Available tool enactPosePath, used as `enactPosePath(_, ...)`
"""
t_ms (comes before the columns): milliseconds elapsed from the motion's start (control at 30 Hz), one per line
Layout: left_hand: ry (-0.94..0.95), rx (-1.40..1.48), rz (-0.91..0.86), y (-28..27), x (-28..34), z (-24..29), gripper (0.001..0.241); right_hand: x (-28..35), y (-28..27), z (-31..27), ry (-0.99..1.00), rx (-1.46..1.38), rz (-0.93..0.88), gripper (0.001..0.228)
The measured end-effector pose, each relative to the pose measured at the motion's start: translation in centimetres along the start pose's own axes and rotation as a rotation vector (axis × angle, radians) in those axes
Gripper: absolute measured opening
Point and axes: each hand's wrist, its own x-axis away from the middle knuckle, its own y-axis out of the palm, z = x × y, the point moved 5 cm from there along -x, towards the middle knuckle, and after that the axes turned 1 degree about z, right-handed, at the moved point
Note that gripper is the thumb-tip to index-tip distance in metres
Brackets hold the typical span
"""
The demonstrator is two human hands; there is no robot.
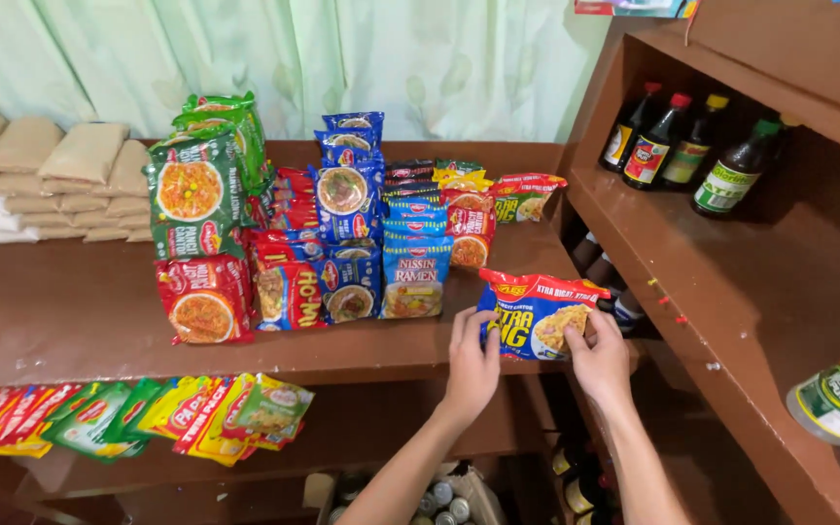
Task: Organizing and stocking shelves with instant noodles and canned goods from a box.
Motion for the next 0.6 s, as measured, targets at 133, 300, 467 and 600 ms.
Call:
enactPosePath(133,0.087,-0.063,-0.048,3.3,-1.3,-1.1,0.03,-3.3,0.8,1.2,0.05,0.074,0.056,0.035)
enactPosePath(300,0.179,-0.425,-0.034,6.3,-4.2,-2.9,0.048,-8.3,3.9,5.2,-0.112,-0.015,0.166,0.036)
enactPosePath(467,-0.184,-0.375,-0.304,10.2,-5.4,-8.7,0.064,-10.5,7.9,7.0,-0.062,-0.051,0.102,0.069)
enactPosePath(600,-0.169,-0.412,-0.312,12.3,-6.7,-10.6,0.073,-12.2,10.1,6.6,-0.005,-0.027,0.106,0.115)
